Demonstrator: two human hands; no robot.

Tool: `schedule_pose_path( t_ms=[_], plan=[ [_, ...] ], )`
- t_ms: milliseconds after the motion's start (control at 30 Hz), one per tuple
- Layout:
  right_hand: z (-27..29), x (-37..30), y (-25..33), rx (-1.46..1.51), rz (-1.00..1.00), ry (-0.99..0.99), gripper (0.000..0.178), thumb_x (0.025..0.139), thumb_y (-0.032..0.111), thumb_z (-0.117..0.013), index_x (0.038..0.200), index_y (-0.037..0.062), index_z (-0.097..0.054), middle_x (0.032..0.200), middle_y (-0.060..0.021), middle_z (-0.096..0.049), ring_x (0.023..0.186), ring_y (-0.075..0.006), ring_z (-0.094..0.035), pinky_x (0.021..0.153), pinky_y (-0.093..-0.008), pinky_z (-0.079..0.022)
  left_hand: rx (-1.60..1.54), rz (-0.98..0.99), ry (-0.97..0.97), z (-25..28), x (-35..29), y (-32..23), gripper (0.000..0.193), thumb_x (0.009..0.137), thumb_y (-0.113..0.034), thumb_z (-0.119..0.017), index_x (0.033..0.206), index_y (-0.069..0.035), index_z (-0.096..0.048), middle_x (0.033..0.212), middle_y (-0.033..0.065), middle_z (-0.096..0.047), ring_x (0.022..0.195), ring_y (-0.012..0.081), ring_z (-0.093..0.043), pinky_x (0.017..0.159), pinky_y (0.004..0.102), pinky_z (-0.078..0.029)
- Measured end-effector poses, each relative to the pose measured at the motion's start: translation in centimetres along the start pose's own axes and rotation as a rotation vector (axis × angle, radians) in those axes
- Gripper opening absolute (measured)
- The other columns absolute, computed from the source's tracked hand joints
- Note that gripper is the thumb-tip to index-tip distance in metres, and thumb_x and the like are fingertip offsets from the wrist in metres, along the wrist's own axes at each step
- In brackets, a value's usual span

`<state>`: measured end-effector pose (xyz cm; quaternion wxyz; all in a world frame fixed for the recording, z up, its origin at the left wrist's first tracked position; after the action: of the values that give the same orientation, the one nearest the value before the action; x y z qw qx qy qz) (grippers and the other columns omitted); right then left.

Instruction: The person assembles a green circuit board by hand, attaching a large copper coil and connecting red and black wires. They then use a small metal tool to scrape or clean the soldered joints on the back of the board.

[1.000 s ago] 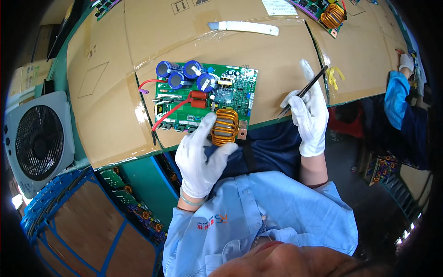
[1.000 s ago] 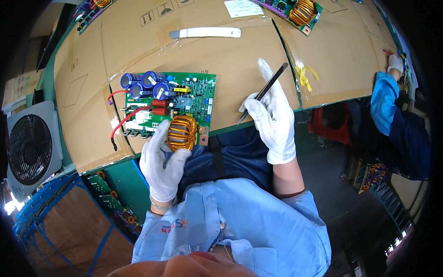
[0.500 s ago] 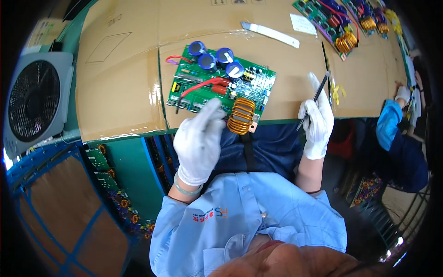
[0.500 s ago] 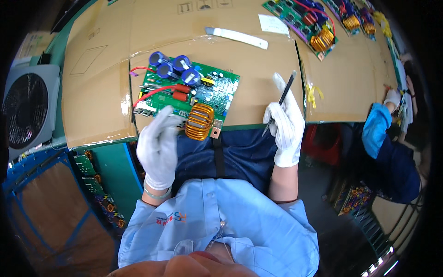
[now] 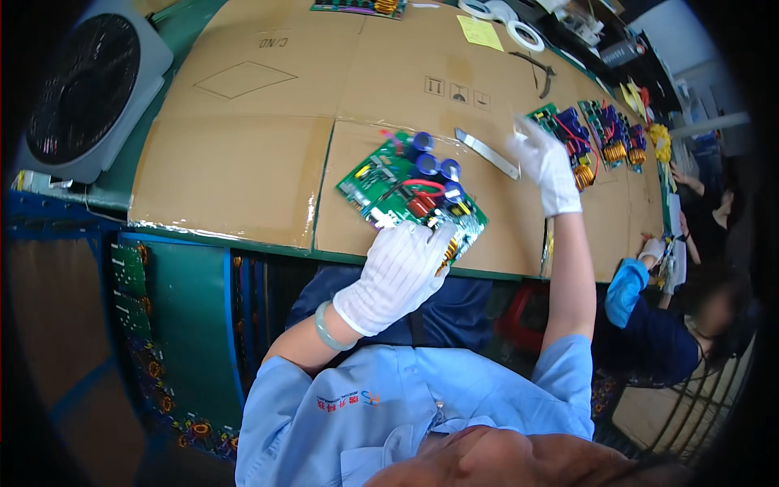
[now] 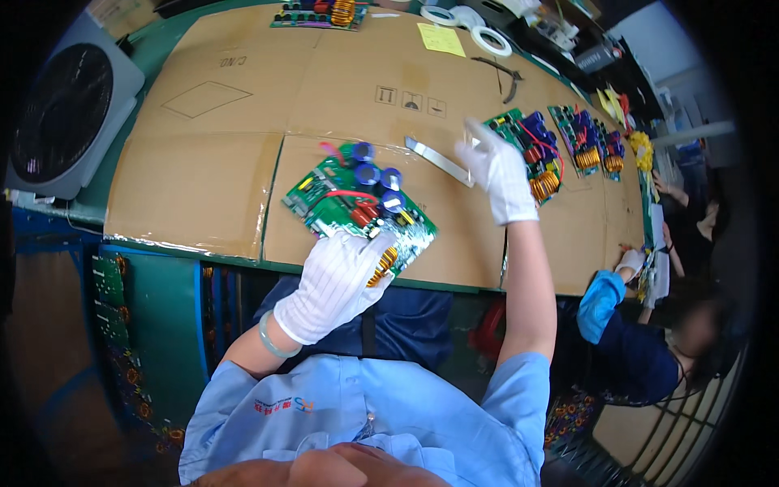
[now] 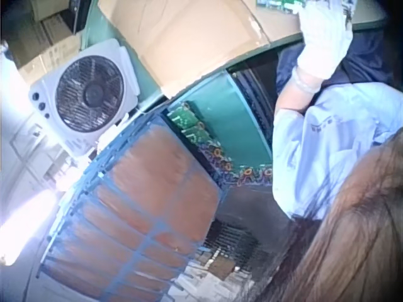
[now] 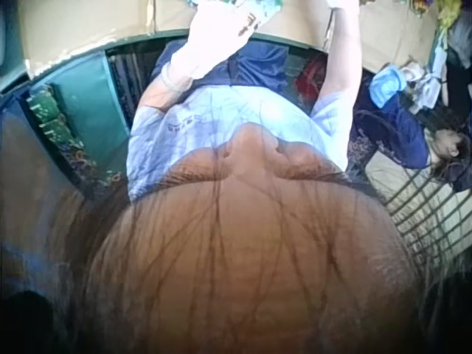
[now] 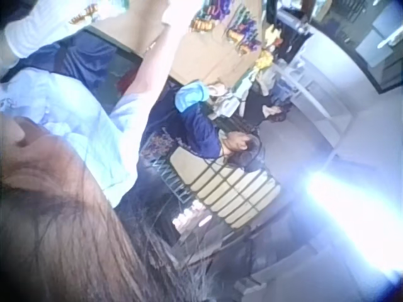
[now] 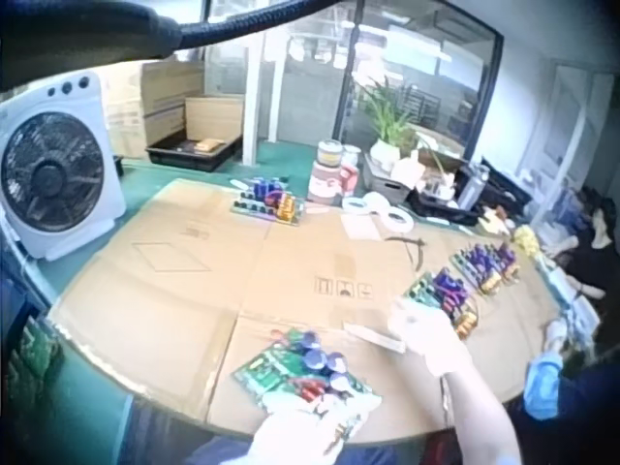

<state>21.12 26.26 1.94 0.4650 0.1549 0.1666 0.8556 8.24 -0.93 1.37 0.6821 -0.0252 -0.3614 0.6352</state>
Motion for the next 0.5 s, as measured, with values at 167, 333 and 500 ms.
schedule_pose_path(
  t_ms=[167, 333, 500],
  plan=[
    [1.8, 2.1, 2.8, -0.043, 0.180, -0.383, 0.065, 0.085, 0.030, -0.077, 0.142, 0.0107, -0.052, 0.120, -0.0265, -0.064, 0.109, -0.0378, -0.063, 0.091, -0.0429, -0.052, -0.127, -0.093, 0.259, 3.8, -0.2, 2.0, 0.053, 0.074, -0.014, -0.075, 0.125, -0.010, -0.062, 0.090, 0.0104, -0.064, 0.085, 0.0298, -0.062, 0.075, 0.0428, -0.046],
    [-4.2, -2.7, 2.5, -0.364, 0.349, -0.098, 0.049, 0.086, 0.035, -0.075, 0.126, 0.0085, -0.064, 0.099, -0.0156, -0.069, 0.094, -0.0349, -0.066, 0.085, -0.0445, -0.052, -0.093, -0.100, 0.246, 7.4, -0.8, 5.4, 0.042, 0.071, -0.001, -0.063, 0.111, -0.014, -0.070, 0.089, 0.0099, -0.065, 0.082, 0.0302, -0.062, 0.078, 0.0428, -0.047],
    [-5.5, -4.2, 1.3, -0.176, 0.181, -0.011, 0.040, 0.088, 0.026, -0.074, 0.122, 0.0076, -0.065, 0.098, -0.0164, -0.070, 0.094, -0.0363, -0.066, 0.085, -0.0439, -0.052, -0.061, 0.020, -0.095, 10.0, -2.3, 8.2, 0.038, 0.071, 0.004, -0.066, 0.106, -0.010, -0.072, 0.106, 0.0106, -0.070, 0.100, 0.0309, -0.066, 0.091, 0.0416, -0.050]
  ],
)
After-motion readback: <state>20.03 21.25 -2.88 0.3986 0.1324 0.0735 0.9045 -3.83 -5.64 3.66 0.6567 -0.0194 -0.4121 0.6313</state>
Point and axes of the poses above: each hand's wrist, its own x-axis towards the middle knuckle, its own z-axis out of the back of the hand, y = z × x, the point moved 6 cm from there along x, towards the middle knuckle
